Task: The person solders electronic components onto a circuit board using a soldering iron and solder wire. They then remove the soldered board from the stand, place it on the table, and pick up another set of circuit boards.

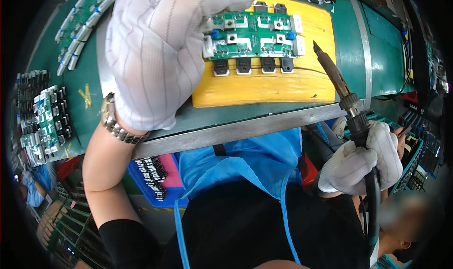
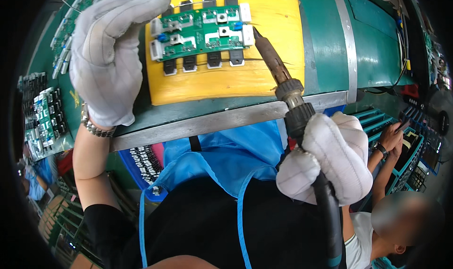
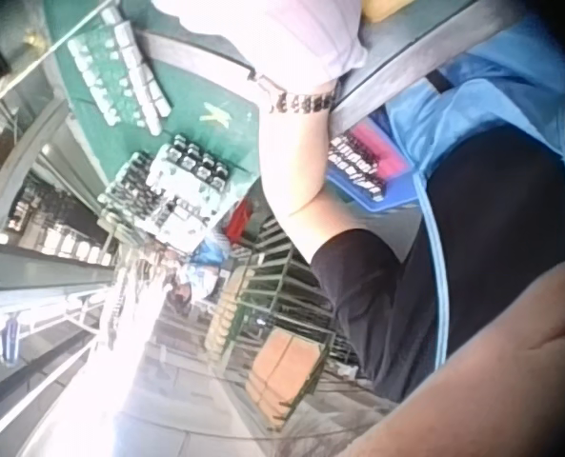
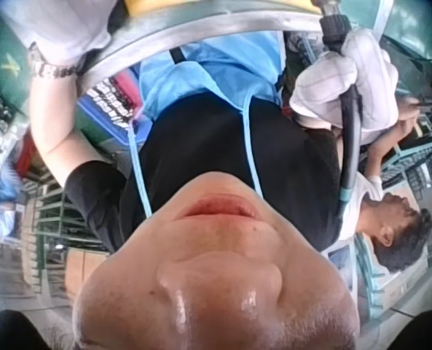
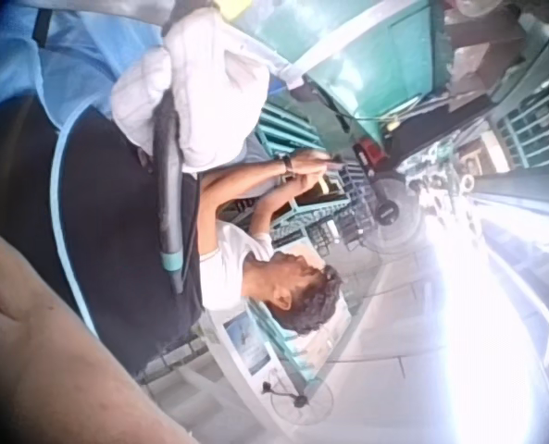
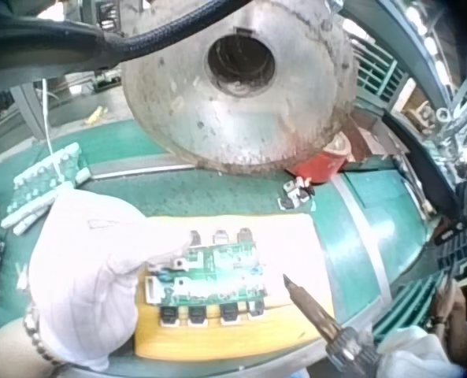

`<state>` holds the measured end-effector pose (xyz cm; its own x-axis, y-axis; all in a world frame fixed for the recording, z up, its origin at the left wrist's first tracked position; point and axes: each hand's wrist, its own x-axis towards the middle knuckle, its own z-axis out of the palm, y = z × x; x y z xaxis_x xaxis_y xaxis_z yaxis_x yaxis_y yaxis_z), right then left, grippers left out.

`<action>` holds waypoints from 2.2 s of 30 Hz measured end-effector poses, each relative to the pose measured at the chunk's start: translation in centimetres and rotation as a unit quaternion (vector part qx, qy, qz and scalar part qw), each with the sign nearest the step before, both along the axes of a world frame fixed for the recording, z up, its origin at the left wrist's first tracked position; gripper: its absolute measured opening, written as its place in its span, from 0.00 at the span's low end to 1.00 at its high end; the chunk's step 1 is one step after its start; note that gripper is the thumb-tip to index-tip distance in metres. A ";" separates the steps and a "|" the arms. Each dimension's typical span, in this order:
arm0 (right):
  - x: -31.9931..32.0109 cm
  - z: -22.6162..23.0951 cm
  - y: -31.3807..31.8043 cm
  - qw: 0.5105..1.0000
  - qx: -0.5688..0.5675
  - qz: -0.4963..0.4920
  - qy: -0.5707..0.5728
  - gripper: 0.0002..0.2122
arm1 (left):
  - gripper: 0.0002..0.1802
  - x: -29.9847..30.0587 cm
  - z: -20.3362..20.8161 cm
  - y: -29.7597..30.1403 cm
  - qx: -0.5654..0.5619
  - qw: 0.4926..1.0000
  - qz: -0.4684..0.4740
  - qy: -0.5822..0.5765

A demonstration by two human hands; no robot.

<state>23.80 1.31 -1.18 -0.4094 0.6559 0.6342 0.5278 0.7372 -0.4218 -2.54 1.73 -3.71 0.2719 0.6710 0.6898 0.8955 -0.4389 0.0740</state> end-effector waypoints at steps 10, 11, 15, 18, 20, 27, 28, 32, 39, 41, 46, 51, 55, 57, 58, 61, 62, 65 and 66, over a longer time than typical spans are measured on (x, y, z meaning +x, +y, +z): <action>0.5 0.0 0.9 0.987 0.035 -0.096 0.126 0.17 | 0.15 -0.8 -0.3 -0.2 0.013 0.996 0.023 -0.083; 0.6 0.5 1.4 0.988 0.027 -0.115 0.104 0.19 | 0.15 -1.1 -0.4 0.1 0.017 0.996 0.040 -0.075; 1.7 0.4 2.4 0.970 -0.044 -0.108 0.212 0.13 | 0.13 -3.1 -0.2 1.1 0.040 0.988 0.126 -0.084; 0.7 0.4 2.1 0.938 -0.084 -0.152 0.300 0.12 | 0.14 -4.5 -1.4 1.5 0.019 0.985 0.155 -0.074; 1.4 -0.4 2.4 0.915 -0.147 -0.045 0.374 0.12 | 0.15 -5.1 -1.9 1.8 -0.034 0.983 0.162 -0.076; 1.1 -2.1 1.7 0.961 -0.121 -0.053 0.242 0.10 | 0.34 -2.1 1.4 -0.5 -0.227 0.951 -0.014 -0.210; 0.8 -1.7 1.0 0.936 -0.198 -0.044 0.289 0.09 | 0.46 -2.4 0.8 -0.6 -0.243 0.961 -0.025 -0.129; 1.0 -2.7 1.6 0.968 -0.128 -0.040 0.213 0.09 | 0.50 -1.5 0.2 -0.8 -0.220 0.974 -0.043 -0.035; 0.5 -3.1 2.2 0.975 -0.108 0.033 0.193 0.06 | 0.46 0.1 -0.1 -1.3 -0.268 0.962 -0.023 -0.042; 0.5 -2.8 2.2 0.967 -0.141 0.029 0.209 0.07 | 0.47 0.2 -0.2 -1.3 -0.254 0.966 -0.020 -0.044; 1.7 -2.2 4.1 0.945 -0.164 -0.053 0.278 0.09 | 0.51 -0.1 -0.3 -0.4 -0.267 0.961 -0.021 -0.074; 4.5 0.3 5.3 0.844 -0.241 -0.093 0.471 0.10 | 0.56 0.3 1.0 0.3 -0.255 0.965 -0.017 -0.059; 6.4 -0.3 10.2 0.792 -0.252 -0.124 0.542 0.10 | 0.57 0.4 1.1 0.2 -0.304 0.951 0.017 -0.043; 8.9 -0.8 13.9 0.713 -0.297 -0.062 0.632 0.11 | 0.59 0.4 0.7 0.0 -0.271 0.960 -0.027 -0.072; 9.3 -0.6 15.0 0.718 -0.288 -0.049 0.632 0.12 | 0.60 0.4 1.0 -0.2 -0.277 0.957 -0.026 -0.078; 10.5 -0.9 18.3 0.714 -0.278 0.007 0.643 0.16 | 0.58 -0.1 1.1 -0.5 -0.248 0.967 -0.029 -0.046; 10.6 -0.9 19.7 0.665 -0.303 0.049 0.681 0.15 | 0.55 -0.3 1.0 -0.5 -0.242 0.969 -0.023 -0.042; 11.2 -2.5 24.0 0.593 -0.352 0.103 0.717 0.13 | 0.42 -0.7 1.2 -1.3 -0.277 0.959 0.016 -0.046; 11.2 -4.0 25.4 0.575 -0.374 0.113 0.718 0.10 | 0.36 -0.7 1.5 -1.5 -0.283 0.958 0.030 -0.034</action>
